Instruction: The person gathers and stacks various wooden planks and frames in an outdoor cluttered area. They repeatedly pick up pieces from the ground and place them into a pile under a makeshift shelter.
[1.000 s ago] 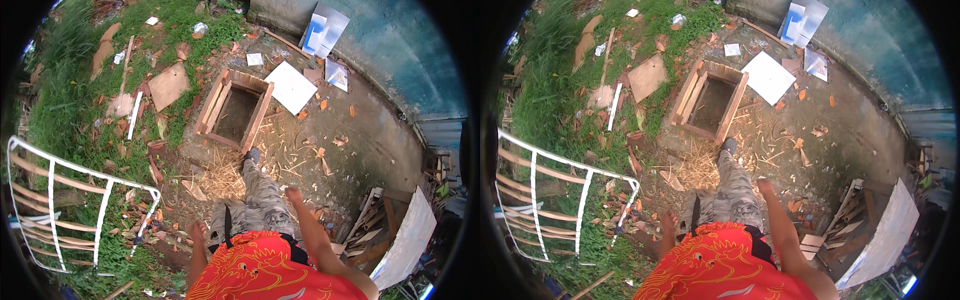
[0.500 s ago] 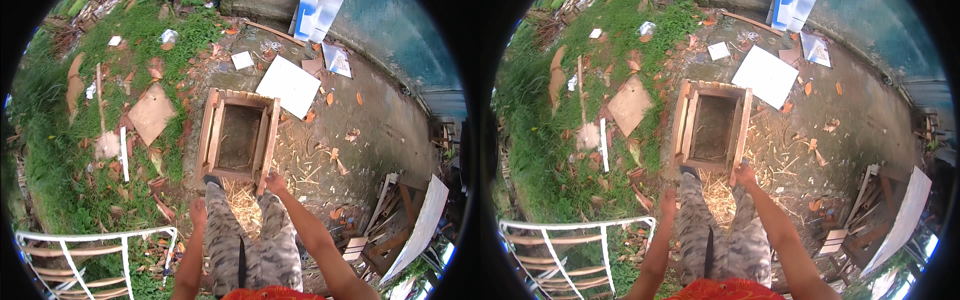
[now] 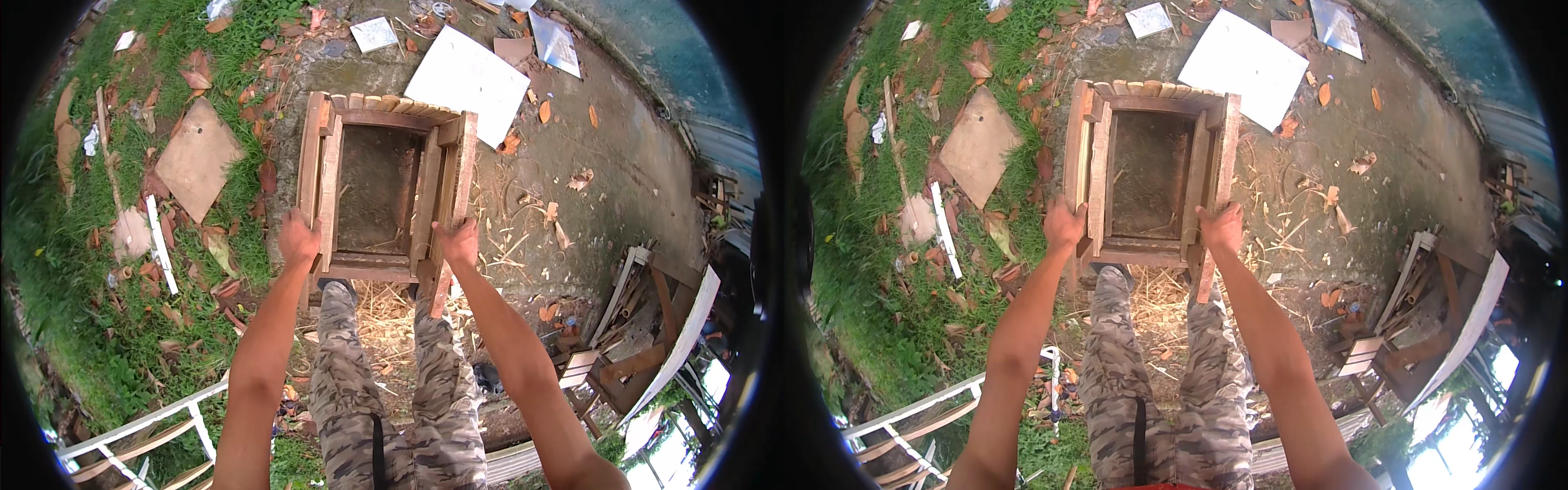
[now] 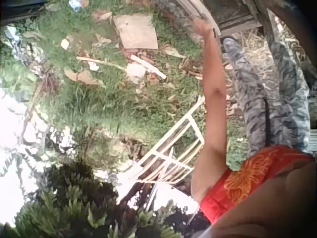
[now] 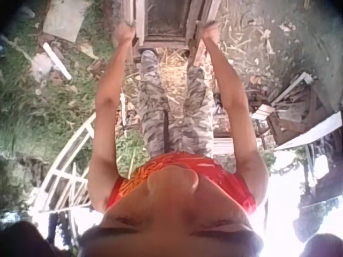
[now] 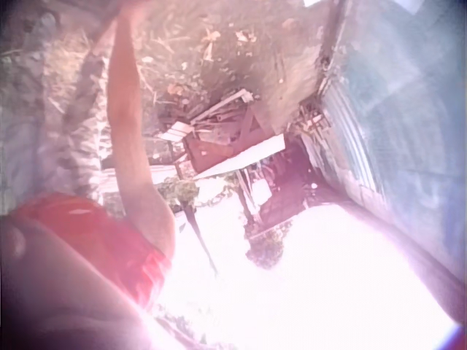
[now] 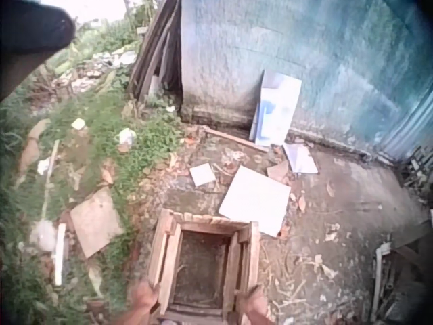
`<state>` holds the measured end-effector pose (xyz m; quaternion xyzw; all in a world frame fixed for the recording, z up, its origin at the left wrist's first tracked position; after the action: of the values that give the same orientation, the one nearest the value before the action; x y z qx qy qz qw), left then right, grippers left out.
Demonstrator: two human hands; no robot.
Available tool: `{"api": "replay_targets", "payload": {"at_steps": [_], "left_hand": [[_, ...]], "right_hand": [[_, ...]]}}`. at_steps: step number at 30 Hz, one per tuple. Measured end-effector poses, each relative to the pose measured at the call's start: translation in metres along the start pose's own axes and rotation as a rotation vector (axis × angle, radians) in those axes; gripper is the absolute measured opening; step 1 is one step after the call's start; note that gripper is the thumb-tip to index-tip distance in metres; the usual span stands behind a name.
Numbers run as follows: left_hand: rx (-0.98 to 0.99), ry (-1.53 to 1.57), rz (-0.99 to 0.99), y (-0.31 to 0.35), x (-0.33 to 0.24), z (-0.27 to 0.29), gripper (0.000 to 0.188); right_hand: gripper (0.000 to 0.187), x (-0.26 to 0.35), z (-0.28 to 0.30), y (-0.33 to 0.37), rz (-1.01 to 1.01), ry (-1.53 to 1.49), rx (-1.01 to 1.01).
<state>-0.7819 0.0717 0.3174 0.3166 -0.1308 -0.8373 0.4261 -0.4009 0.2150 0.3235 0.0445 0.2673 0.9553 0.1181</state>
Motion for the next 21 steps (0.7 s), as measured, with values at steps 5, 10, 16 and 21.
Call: {"api": "replay_targets", "payload": {"at_steps": [5,10,16,21], "left_hand": [[0.022,-0.175,-0.001,-0.004,-0.002,-0.004,0.05],[0.073,-0.249,-0.041,-0.01,-0.011,-0.005,0.047],[0.087,-0.16,-0.114,0.011,-0.04,0.006,0.043],[0.034,-0.119,-0.195,0.052,-0.073,0.059,0.044]], "right_hand": [[0.071,0.008,0.001,-0.004,-0.119,0.103,-0.036],[0.065,-0.006,-0.029,-0.017,-0.195,-0.305,0.094],[0.058,-0.02,-0.013,-0.031,-0.134,-0.169,0.16],[0.051,-0.045,0.038,0.011,-0.118,-0.314,0.117]]}}
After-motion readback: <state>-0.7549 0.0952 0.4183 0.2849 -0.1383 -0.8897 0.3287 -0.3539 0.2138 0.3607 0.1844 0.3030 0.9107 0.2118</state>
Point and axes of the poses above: each hand's wrist, its own y-axis away from the middle knuckle, its own z-axis out of the back of the hand, x = y × z, the point moved 10 cm from there along -y, towards the middle knuckle, and after that the axes turned 13 degrees about y, right-handed, at the moved point
